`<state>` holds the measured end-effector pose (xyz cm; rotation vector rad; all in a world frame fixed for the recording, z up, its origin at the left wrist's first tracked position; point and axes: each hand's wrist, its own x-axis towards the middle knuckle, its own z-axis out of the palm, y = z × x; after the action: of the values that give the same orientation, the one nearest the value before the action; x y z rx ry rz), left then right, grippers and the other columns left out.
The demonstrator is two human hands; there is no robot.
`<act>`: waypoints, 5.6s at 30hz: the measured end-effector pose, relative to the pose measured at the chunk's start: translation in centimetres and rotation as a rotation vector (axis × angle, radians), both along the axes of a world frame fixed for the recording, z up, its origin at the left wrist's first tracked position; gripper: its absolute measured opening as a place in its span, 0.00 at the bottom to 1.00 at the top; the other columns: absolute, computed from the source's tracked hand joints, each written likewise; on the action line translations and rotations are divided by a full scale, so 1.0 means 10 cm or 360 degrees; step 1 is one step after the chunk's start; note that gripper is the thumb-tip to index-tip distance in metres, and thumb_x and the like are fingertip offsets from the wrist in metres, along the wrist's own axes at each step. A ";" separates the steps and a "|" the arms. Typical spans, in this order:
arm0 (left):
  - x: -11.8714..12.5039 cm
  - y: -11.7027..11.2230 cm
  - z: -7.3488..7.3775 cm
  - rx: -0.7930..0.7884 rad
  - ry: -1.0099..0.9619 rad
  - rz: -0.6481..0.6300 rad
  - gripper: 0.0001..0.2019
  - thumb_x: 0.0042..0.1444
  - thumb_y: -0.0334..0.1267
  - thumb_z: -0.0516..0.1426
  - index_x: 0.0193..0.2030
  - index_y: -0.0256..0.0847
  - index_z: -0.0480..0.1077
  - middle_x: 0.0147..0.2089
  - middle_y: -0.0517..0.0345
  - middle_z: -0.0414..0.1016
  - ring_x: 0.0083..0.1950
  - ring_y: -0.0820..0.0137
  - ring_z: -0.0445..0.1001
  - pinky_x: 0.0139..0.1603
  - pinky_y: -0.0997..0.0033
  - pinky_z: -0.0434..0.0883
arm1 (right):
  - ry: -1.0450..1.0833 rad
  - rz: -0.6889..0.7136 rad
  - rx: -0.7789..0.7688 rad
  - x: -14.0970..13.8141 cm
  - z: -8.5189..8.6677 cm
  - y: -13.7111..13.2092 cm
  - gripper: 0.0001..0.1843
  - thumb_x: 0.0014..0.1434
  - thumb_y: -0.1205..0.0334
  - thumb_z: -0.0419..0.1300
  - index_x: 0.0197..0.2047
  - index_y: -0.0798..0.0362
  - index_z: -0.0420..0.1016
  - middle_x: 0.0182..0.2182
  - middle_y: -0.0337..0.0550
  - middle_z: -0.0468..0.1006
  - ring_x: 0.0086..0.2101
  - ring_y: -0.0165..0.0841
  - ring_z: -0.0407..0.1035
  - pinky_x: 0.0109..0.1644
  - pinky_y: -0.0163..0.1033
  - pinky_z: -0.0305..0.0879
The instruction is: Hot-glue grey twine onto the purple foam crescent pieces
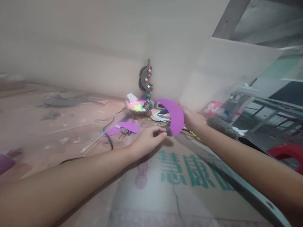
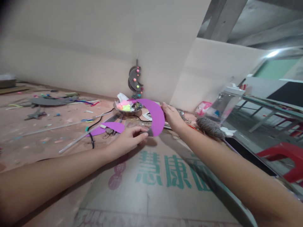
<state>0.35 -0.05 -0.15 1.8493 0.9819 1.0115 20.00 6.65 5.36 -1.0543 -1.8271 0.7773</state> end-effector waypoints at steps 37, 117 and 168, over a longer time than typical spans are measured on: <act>-0.05 0.03 0.04 -0.0039 -0.0022 0.0065 0.18 0.60 0.49 0.51 0.25 0.38 0.61 0.24 0.63 0.62 0.27 0.75 0.62 0.29 0.73 0.59 | -0.0704 -0.0231 0.0812 0.19 -0.51 -0.90 0.08 0.54 0.68 0.59 0.38 0.51 0.65 0.30 0.39 0.70 0.28 0.30 0.64 0.32 0.35 0.62; -0.05 0.07 -0.01 -0.0017 0.0178 0.0015 0.16 0.61 0.48 0.50 0.28 0.39 0.63 0.25 0.63 0.64 0.28 0.72 0.64 0.31 0.72 0.60 | -0.0405 0.0155 -0.0274 0.20 -0.42 -0.77 0.18 0.60 0.48 0.54 0.30 0.55 0.70 0.20 0.35 0.67 0.21 0.27 0.60 0.25 0.32 0.56; -0.04 0.06 0.00 -0.0021 0.0198 0.0039 0.16 0.60 0.49 0.49 0.28 0.40 0.64 0.26 0.62 0.67 0.30 0.70 0.66 0.31 0.72 0.60 | -0.0376 -0.0524 -0.0134 0.38 0.04 0.23 0.10 0.55 0.59 0.60 0.37 0.59 0.75 0.35 0.53 0.81 0.31 0.35 0.76 0.36 0.37 0.71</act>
<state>-0.09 0.52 -0.13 1.9121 1.0842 0.9114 23.85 8.97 5.73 -1.5092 -1.7598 0.5530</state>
